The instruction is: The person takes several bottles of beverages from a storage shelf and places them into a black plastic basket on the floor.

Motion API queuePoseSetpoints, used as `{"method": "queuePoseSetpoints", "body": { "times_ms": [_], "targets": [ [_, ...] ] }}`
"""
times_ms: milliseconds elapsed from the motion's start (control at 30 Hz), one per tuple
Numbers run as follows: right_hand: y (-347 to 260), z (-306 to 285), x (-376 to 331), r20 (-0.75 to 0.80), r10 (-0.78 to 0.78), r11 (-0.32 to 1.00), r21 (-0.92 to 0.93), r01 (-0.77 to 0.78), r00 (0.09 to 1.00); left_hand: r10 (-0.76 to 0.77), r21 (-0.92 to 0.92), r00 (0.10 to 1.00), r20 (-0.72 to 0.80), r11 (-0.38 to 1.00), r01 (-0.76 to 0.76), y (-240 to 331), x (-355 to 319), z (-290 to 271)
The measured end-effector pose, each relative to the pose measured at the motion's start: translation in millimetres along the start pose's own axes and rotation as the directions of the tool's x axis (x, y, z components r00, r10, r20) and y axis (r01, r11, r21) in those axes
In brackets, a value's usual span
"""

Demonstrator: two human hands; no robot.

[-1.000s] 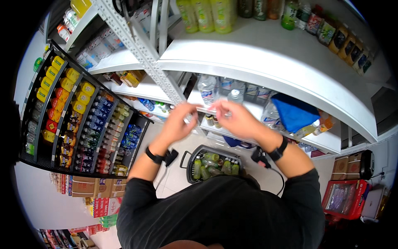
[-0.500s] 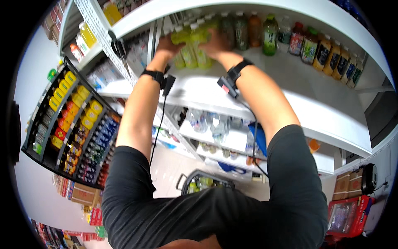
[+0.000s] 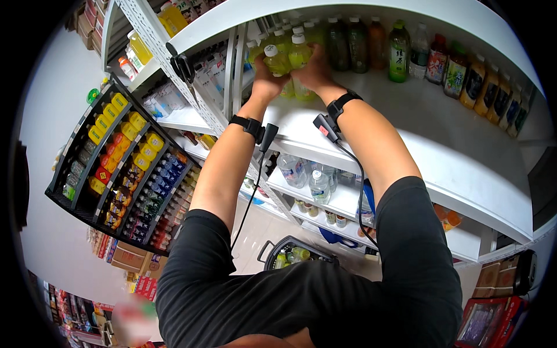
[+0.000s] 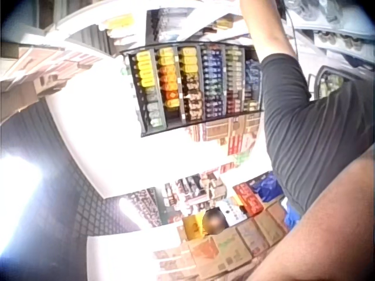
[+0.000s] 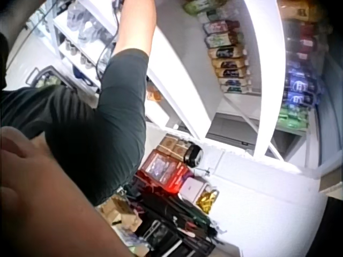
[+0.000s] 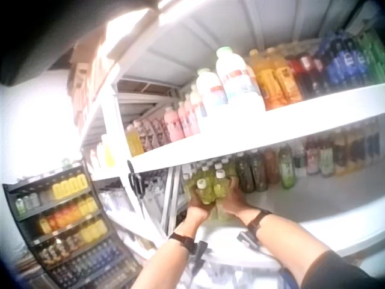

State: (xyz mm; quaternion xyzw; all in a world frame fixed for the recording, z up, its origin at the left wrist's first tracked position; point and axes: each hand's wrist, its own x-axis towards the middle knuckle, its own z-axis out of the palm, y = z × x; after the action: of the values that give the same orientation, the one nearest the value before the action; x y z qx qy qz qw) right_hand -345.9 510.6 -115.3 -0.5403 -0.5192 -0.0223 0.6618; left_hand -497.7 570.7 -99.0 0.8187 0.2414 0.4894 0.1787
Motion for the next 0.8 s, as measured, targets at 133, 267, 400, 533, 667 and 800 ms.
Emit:
{"method": "queuePoseSetpoints", "body": {
  "times_ms": [133, 267, 400, 533, 667, 800],
  "targets": [
    [-7, -13, -9, 0.146, 0.039, 0.989, 0.138, -0.059, 0.988, -0.007, 0.06, 0.998, -0.056, 0.998, 0.01, 23, -24, -6],
    [-55, -36, -37, 0.154, 0.121, 0.951, 0.267, -0.159, 0.981, 0.053, -0.009, 0.994, -0.097, 0.998, -0.054, 32, -53, -32],
    [-109, -71, -73, 0.183, 0.342, 0.895, 0.235, -0.379, 0.922, 0.139, -0.274, 0.983, -0.117, 0.947, -0.167, 33, -100, -90],
    [-143, -74, -129, 0.102, 0.12, 0.772, 0.616, -0.157, 0.988, -0.008, -0.598, 0.985, -0.17, 0.795, -0.097, 24, -200, -173],
    [-167, -91, -224, 0.068, 0.308, 0.605, 0.756, -0.251, 0.949, -0.256, -0.86, 0.96, -0.113, 0.509, 0.035, 7, -307, -207],
    [-169, -59, -333, 0.134, 0.521, 0.654, 0.572, -0.495, 0.843, -0.693, -0.898, 0.696, 0.19, 0.164, 0.408, -94, -451, -231]
  ]
}}
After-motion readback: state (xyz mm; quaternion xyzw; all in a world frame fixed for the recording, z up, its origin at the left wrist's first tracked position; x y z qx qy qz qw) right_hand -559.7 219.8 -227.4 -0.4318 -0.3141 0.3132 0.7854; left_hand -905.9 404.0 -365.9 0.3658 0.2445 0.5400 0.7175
